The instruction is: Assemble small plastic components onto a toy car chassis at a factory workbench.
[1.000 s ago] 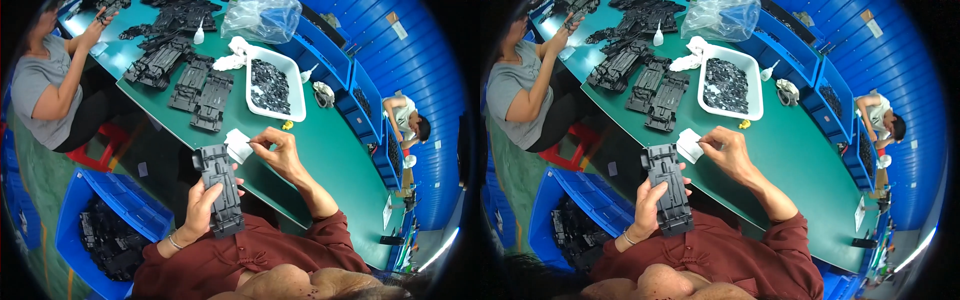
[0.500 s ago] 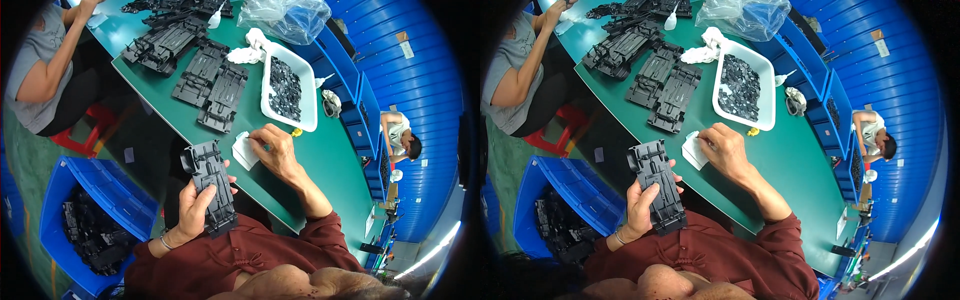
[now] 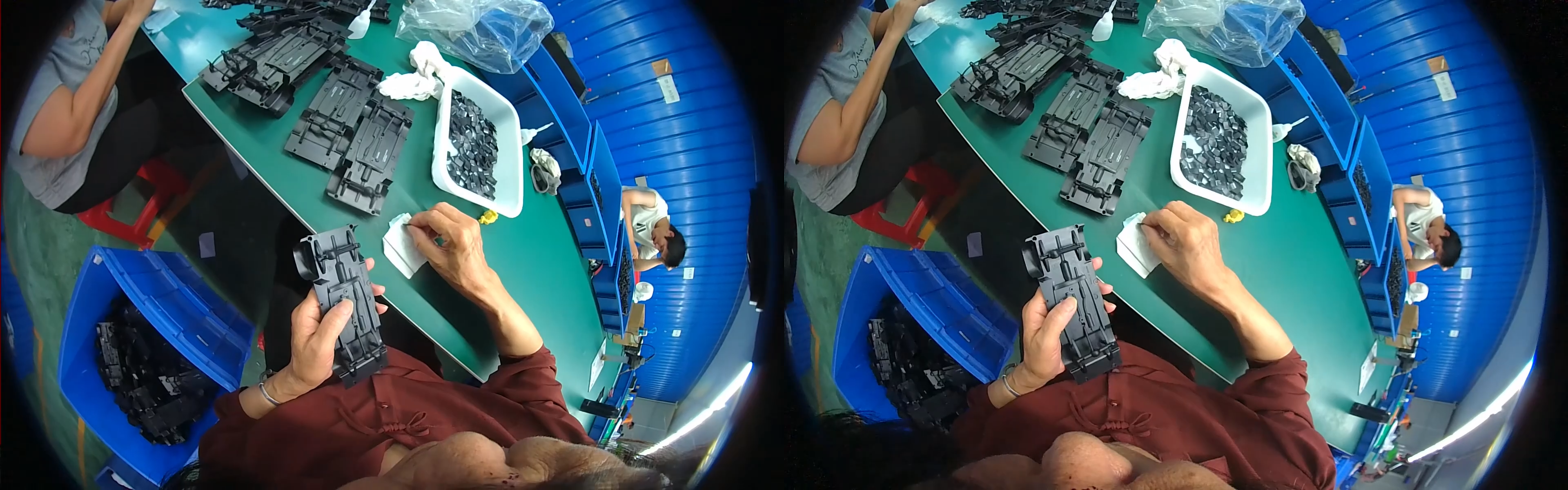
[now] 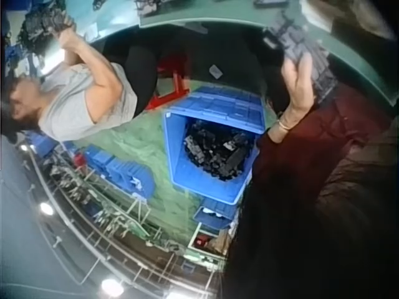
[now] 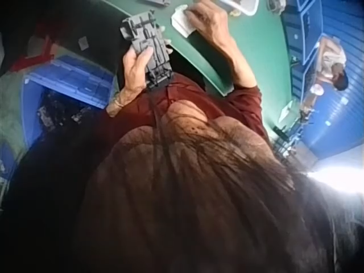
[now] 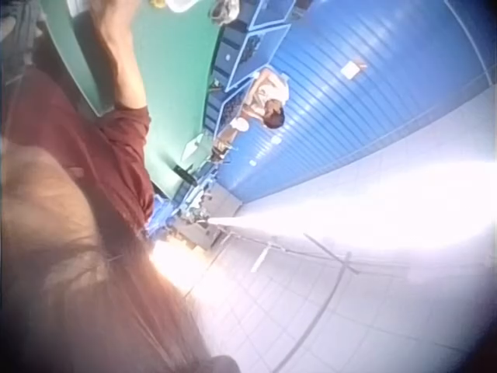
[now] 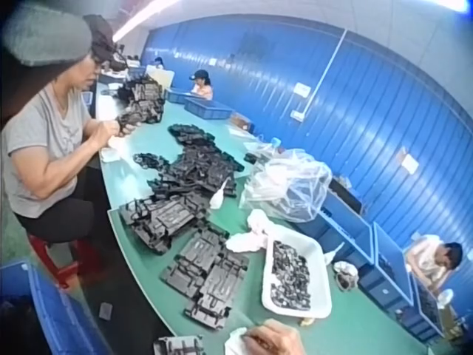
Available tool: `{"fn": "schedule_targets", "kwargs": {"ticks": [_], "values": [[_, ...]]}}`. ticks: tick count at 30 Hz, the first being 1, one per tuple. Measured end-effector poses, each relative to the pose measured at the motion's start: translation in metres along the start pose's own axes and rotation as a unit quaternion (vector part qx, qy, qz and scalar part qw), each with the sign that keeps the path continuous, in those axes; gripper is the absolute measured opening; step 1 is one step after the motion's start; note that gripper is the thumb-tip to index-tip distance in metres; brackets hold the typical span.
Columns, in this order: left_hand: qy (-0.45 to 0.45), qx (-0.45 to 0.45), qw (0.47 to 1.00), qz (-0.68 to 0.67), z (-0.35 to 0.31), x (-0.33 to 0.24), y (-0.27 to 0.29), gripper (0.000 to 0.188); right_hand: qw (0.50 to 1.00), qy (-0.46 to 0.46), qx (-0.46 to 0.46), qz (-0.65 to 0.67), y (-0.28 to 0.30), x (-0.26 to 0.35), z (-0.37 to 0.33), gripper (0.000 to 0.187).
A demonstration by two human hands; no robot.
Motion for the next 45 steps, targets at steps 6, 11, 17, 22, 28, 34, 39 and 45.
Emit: {"fn": "schedule_targets", "kwargs": {"ticks": [6,11,17,22,28,34,39,45], "values": [[0.001,0.002,1.000,-0.002,0.000,0.001,0.002,0.041,0.994,0.068,0.002,-0.087,0.006,0.012,0.004,0.009],[-0.002,-0.005,1.000,-0.006,-0.001,-0.001,0.002,0.041,0.977,0.125,0.028,-0.168,0.007,0.030,0.013,0.009],[-0.005,-0.015,1.000,0.010,0.000,-0.002,0.004,0.043,0.962,0.162,0.060,-0.212,0.004,0.037,0.017,0.010],[-0.006,-0.014,1.000,0.006,0.001,0.000,0.006,0.042,0.956,0.178,0.085,-0.215,0.003,0.040,0.021,0.009],[-0.006,-0.009,1.000,0.005,-0.001,0.001,0.006,0.042,0.961,0.176,0.086,-0.194,0.007,0.038,0.024,0.009],[-0.008,-0.013,1.000,-0.005,-0.003,0.000,0.007,0.041,0.981,0.121,0.077,-0.127,0.006,0.029,0.021,0.007],[-0.003,-0.011,1.000,-0.011,-0.005,-0.001,0.007,0.041,0.993,0.082,0.046,-0.065,0.009,0.018,0.016,0.008],[0.030,-0.027,0.998,-0.047,-0.012,0.001,0.005,0.041,0.992,-0.052,0.109,0.024,0.002,0.003,0.016,0.010]]}}
Point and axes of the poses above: each hand's wrist, its own z-axis towards the middle knuckle, its own y-axis out of the back of the hand, x = y × z, the point moved 6 cm from there along z, towards the middle knuckle, and after that the axes turned 12 degrees about -z, right-handed, at the moved point
